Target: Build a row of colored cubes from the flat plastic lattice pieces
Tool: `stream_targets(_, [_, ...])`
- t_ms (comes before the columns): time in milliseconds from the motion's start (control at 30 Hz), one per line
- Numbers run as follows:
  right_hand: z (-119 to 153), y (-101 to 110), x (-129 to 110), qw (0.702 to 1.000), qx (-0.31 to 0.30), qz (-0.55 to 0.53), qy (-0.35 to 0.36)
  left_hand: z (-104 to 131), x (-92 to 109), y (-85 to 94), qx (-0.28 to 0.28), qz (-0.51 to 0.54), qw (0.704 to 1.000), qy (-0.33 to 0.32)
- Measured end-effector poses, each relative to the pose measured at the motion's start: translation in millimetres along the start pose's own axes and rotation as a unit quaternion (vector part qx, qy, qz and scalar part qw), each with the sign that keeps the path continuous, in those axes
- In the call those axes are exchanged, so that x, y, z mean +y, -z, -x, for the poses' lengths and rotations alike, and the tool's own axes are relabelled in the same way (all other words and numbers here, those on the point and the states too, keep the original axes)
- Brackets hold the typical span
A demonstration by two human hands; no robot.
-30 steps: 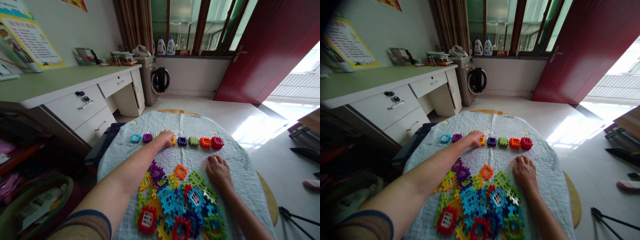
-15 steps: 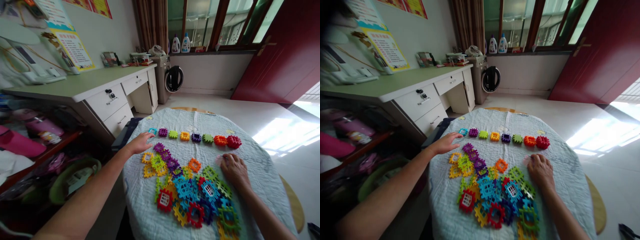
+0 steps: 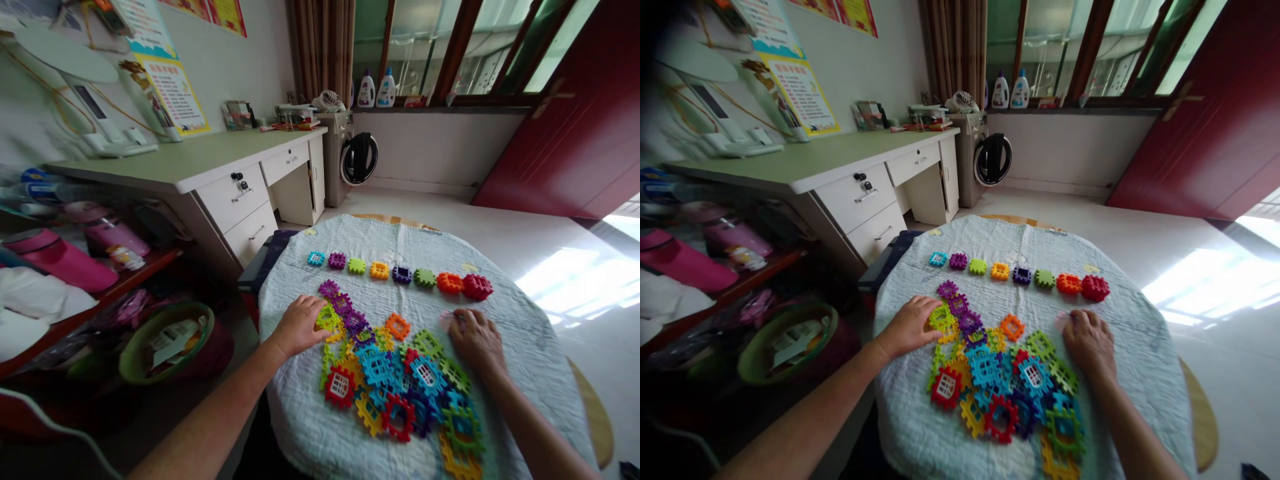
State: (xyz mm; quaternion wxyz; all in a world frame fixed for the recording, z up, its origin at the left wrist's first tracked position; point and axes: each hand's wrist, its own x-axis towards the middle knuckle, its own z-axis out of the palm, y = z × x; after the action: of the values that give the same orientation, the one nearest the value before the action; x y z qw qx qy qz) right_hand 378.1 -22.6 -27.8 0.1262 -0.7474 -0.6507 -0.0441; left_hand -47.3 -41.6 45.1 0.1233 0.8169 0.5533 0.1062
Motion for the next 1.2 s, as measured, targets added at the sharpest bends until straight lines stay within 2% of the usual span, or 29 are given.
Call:
stream_targets(167, [0, 0, 0, 1.000, 0.002, -0.003, -0.002, 3, 10, -3.5, 0.016, -0.029, 0.999, 0.014])
stream_targets(333, [-1, -1, 1, 1.000, 0.002, -0.005, -0.003, 4, 5, -3.4, 0.031, -0.006, 0.999, 0.023])
stream_targets(433, [-1, -3, 3, 1.000, 0.001, -0.003, -0.001, 3, 3, -2.1, 0.061, 0.060, 0.994, 0.063])
stream_targets(533, [-1, -4, 3, 1.000, 0.005, -0.003, 0.001, 4, 6, -2.0, 0.086, 0.186, 0.975, 0.087])
stream_targets(600, [-1, -4, 3, 1.000, 0.006, -0.002, 0.003, 5, 11, -3.6, 0.087, 0.256, 0.959, 0.089])
stream_targets(700, [-1, -3, 3, 1.000, 0.006, 0.002, 0.006, 7, 19, -7.0, 0.071, 0.290, 0.950, 0.090])
stream_targets(800, [-1, -2, 2, 1.000, 0.005, 0.004, 0.009, 8, 25, -9.3, 0.042, 0.270, 0.958, 0.086])
stream_targets(900, [-1, -1, 2, 1.000, 0.003, 0.008, 0.007, 9, 23, -12.5, 0.028, 0.214, 0.975, 0.049])
stream_targets(1000, [-1, -2, 2, 1.000, 0.002, 0.010, 0.006, 12, 16, -17.9, 0.064, 0.134, 0.989, 0.015])
stream_targets(1100, [-1, -3, 3, 1.000, 0.001, 0.009, 0.006, 16, 12, -20.6, 0.096, 0.079, 0.992, 0.011])
stream_targets(1200, [-1, -2, 2, 1.000, 0.003, 0.005, 0.008, 23, 14, -17.4, 0.052, 0.055, 0.997, -0.017])
